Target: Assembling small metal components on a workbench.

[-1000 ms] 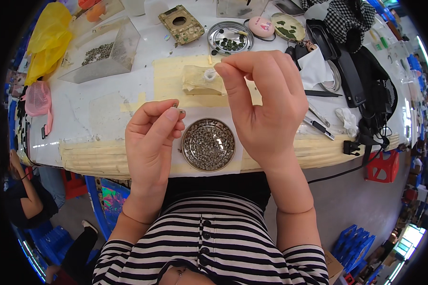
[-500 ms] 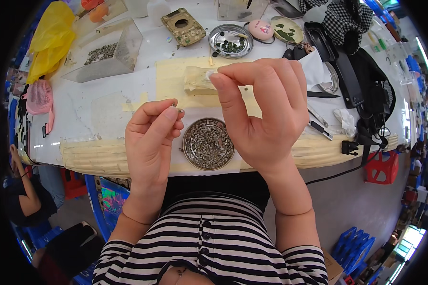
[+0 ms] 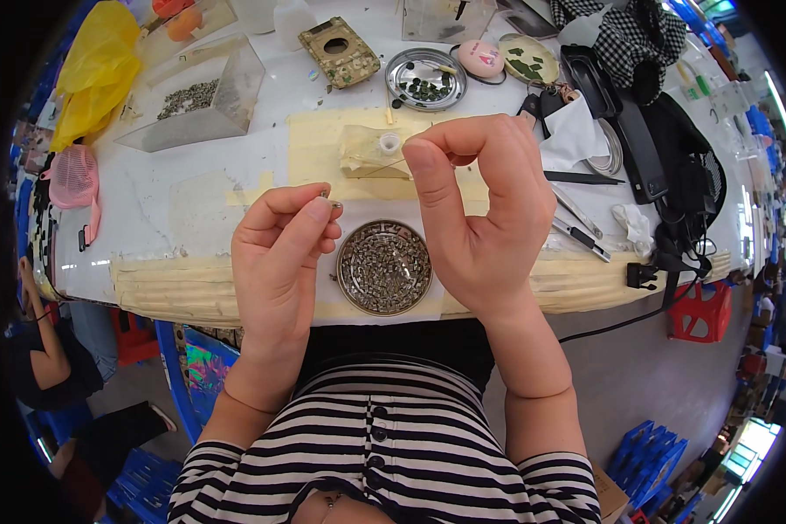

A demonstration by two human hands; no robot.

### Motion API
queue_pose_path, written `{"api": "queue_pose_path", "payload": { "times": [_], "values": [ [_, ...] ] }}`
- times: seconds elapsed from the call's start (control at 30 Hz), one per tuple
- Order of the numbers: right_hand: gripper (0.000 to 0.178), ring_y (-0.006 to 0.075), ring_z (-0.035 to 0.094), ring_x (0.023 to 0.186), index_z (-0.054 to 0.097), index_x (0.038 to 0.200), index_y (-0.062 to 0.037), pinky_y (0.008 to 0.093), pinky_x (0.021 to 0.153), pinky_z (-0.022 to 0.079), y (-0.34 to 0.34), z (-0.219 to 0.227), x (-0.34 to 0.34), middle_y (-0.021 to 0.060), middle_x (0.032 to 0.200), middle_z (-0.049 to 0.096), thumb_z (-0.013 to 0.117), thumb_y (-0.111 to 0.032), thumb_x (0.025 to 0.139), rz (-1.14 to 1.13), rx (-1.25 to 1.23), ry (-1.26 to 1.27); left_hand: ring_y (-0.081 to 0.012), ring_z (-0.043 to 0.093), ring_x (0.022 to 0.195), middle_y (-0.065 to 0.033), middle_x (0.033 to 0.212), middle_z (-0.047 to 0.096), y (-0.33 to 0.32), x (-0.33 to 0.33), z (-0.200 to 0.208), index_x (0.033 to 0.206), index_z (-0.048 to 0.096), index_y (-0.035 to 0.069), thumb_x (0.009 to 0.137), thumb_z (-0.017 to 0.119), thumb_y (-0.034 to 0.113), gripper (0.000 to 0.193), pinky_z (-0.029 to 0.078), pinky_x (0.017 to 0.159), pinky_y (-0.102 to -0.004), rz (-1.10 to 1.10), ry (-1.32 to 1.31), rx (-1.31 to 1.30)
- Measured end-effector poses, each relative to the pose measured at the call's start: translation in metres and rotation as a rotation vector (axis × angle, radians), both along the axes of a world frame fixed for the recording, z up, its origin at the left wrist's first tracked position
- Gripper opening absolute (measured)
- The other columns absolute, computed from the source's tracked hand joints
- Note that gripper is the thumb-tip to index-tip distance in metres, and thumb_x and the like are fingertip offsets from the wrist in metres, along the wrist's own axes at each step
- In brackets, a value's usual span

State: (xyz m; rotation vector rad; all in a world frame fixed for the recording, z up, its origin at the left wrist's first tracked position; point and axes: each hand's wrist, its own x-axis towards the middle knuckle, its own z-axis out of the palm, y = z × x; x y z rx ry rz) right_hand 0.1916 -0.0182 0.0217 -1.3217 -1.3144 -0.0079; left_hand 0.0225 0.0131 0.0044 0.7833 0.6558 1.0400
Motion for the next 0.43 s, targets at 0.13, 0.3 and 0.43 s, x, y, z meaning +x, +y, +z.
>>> {"api": "queue_pose_path", "payload": {
  "times": [0.13,0.3,0.43],
  "values": [
    [0.011,0.0166,0.050,0.068,0.062,0.081,-0.0042,0.0275,0.064,0.041,-0.002,0.004,-0.002,0.0033,0.075,0.061,0.071,-0.007,0.087,0.034,-0.026,0.044,-0.0101,0.066,0.079,-0.0090,0.091,0.070,0.000,0.001,0.000,0.106,0.066,-0.003,0.091,0.067,0.001,0.016,0.055,0.072,-0.0218,-0.007,0.001,0.011],
    [0.012,0.0170,0.050,0.068,0.063,0.081,-0.0046,0.0282,0.064,0.041,-0.001,0.002,0.002,0.0026,0.075,0.061,0.073,-0.009,0.086,-0.009,0.005,-0.080,-0.0105,0.066,0.079,-0.0092,0.091,0.070,0.000,0.001,0.000,0.106,0.066,-0.003,0.091,0.067,0.001,0.016,0.055,0.073,-0.0223,-0.006,0.010,0.016],
    [0.009,0.0172,0.050,0.068,0.066,0.084,-0.0079,0.0303,0.065,0.041,0.008,0.002,0.012,0.0026,0.076,0.063,0.075,-0.011,0.085,-0.153,0.021,-0.384,-0.0108,0.067,0.079,-0.0096,0.092,0.070,0.000,0.001,0.000,0.106,0.066,-0.003,0.091,0.066,0.001,0.016,0.055,0.074,-0.0223,-0.005,0.010,0.020]
  ]
}}
